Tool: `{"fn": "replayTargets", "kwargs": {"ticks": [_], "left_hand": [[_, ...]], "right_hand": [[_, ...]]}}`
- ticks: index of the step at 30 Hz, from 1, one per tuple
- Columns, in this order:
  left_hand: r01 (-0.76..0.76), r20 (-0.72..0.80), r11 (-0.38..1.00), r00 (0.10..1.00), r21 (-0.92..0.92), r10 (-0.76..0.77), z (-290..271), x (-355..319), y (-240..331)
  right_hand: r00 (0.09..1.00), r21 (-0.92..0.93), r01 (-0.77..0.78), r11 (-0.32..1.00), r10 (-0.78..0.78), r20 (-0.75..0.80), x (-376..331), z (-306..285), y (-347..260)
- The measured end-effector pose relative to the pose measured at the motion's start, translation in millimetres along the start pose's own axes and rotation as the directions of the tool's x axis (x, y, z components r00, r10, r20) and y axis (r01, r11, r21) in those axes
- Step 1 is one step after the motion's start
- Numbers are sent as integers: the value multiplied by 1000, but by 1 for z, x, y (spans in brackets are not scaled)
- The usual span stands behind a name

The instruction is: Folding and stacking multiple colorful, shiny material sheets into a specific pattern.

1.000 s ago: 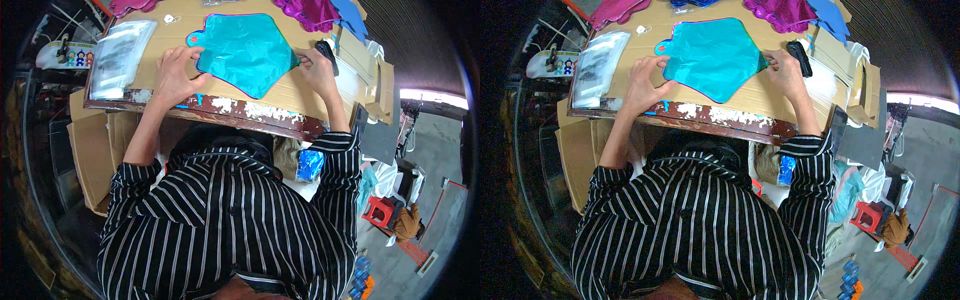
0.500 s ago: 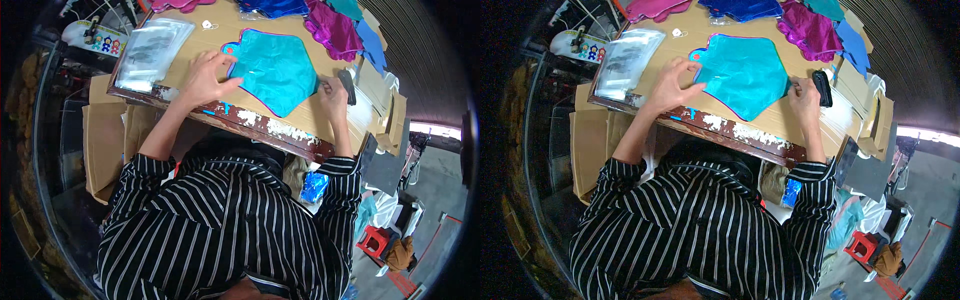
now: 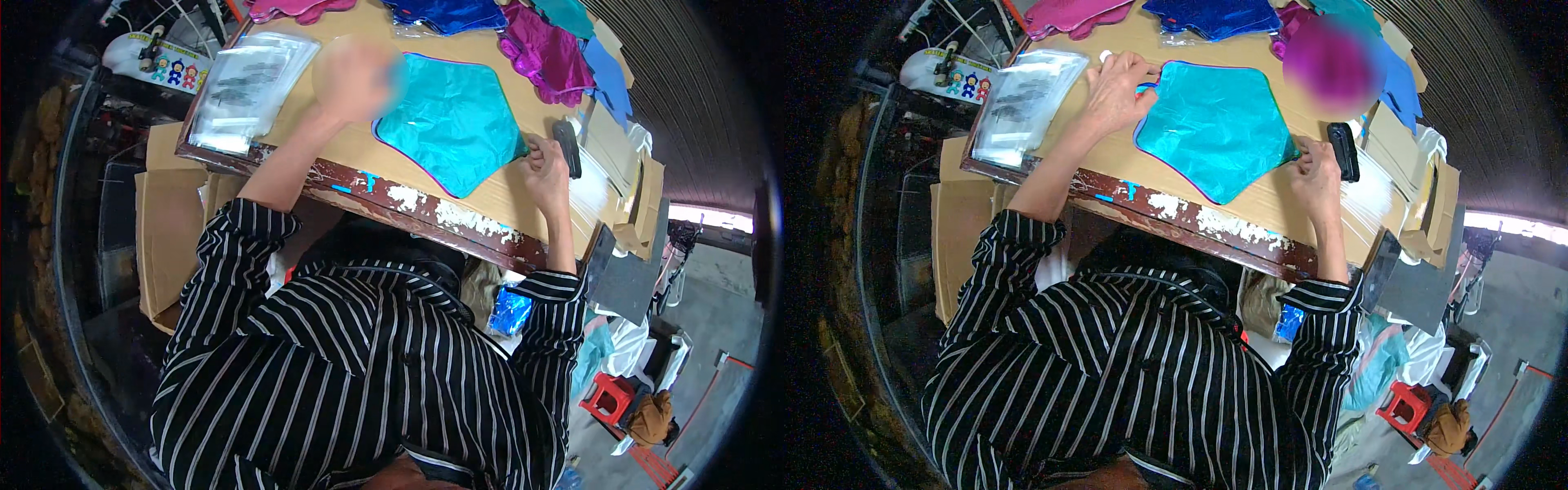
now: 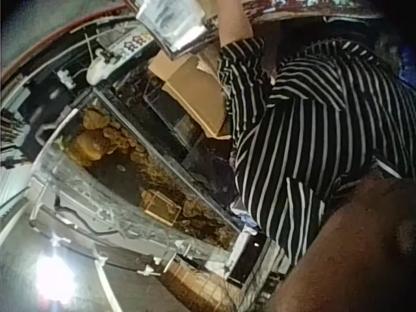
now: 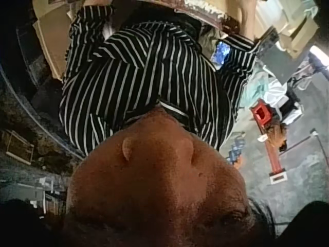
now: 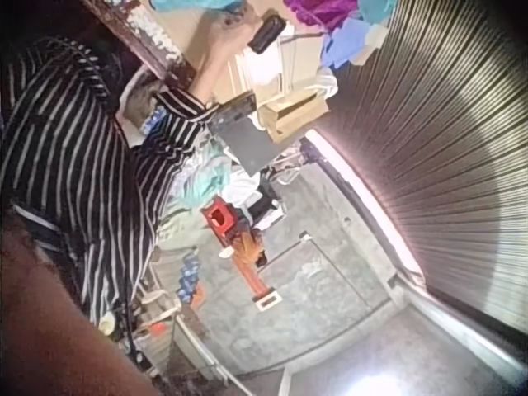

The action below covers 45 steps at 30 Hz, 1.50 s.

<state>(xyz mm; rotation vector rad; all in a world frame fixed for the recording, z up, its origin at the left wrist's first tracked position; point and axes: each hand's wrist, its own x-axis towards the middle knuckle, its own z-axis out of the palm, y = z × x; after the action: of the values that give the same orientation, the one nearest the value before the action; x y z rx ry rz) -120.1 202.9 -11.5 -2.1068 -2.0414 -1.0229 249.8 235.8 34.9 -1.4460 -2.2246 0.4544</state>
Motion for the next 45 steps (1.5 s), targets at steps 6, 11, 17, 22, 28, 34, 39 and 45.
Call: {"fn": "replayTargets", "kwargs": {"ticks": [6,11,17,22,28,34,39,45], "left_hand": [[-36,15,999,999,41,36,-2,-1,3],[-51,-17,998,999,25,51,2,0,-3],[-30,-9,998,1000,49,30,3,0,-16],[-20,16,999,1000,-33,21,11,5,-21],[-16,32,999,999,-49,17,15,3,-23],[11,59,998,998,-61,-7,14,1,-24],[-2,68,999,998,-50,5,10,4,-25],[-30,-78,996,997,-86,23,-18,-12,-20]], "right_hand": [[1000,18,9,1000,-9,-2,2,1,-5],[992,-32,-97,995,99,74,3,-5,-9],[873,-368,483,794,-471,130,-5,-12,-46],[750,-418,660,624,-580,319,-7,-12,-55],[744,-397,667,631,-594,306,-3,-3,-55],[774,-394,633,667,-561,293,-7,-4,-55],[764,-364,645,672,-558,324,-11,-1,-56],[859,-310,509,803,-452,241,-14,-11,-49]]}}
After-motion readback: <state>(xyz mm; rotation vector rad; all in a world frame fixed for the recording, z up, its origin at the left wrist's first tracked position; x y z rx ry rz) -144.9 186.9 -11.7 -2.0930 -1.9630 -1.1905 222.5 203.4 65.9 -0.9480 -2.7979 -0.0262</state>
